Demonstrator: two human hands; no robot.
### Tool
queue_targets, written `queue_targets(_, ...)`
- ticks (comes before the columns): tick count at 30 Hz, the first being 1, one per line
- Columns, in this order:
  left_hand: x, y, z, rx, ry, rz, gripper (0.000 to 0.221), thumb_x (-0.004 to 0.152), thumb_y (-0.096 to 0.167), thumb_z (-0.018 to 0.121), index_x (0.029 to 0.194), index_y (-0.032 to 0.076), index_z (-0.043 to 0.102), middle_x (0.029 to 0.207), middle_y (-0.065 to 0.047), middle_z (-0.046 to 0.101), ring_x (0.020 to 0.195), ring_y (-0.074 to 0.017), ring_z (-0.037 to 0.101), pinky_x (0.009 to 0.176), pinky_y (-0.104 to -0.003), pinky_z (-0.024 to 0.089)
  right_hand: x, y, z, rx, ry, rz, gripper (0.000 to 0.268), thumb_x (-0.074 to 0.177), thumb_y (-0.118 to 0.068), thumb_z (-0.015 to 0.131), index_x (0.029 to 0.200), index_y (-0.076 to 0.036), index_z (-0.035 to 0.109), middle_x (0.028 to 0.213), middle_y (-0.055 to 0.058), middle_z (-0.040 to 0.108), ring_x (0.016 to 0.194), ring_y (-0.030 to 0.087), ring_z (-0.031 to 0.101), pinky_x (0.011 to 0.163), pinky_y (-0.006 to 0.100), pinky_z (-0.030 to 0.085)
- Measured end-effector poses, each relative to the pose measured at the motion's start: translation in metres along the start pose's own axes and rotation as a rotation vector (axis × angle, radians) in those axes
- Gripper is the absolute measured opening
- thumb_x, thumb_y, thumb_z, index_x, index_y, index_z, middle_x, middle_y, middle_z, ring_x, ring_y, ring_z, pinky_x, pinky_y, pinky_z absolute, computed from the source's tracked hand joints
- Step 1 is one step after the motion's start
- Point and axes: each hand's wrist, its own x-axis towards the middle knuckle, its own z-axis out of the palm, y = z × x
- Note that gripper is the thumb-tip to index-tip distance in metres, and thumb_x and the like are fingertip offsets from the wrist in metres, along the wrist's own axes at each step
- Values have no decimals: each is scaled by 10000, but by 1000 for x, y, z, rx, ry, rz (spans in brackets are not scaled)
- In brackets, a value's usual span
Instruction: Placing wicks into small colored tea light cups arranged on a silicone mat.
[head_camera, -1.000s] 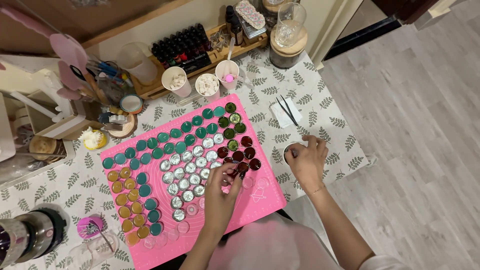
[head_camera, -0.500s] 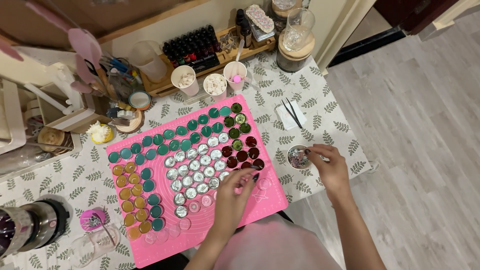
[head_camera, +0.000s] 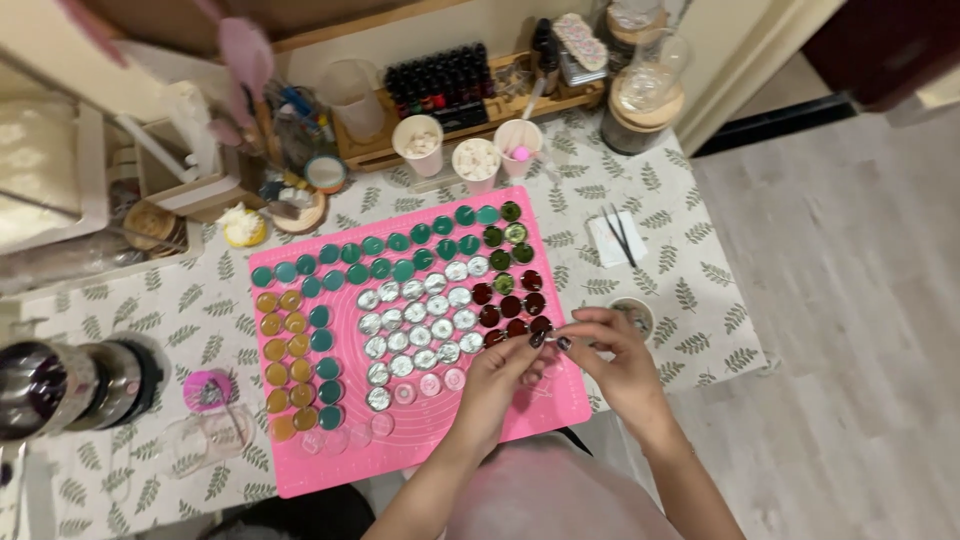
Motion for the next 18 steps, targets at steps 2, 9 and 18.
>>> queue_targets(2,-7,0,-11,-11,30,19,280,1006,228,626,1118,14,768,966,-18,762,803,-53,605,732,-226,484,0,-4,10,-101,-29,-51,195,824,-104,764,1009,-147,807,1266,52,602,1176,184,558,925,326,491)
queue_targets(9,-24,-12,-55,27,154,0,318,952,233,676,1185,32,760,959,-17,770,840,-71,640,746,-238,478,10,-25,45,-362,-137,-132,187,788,-138,808,970,-177,819,1232,42,605,1207,246,492,962,376,450)
queue_targets(18,-46,-22,-123,71,475,126,404,900,137,678,1285,14,666,1035,-46,744,896,-108,679,819,-259,526,95,-13,129,-604,-73,-375,139,834,-186,794,972,-167,805,1156,73,620,1148,295,481,1026,439,373)
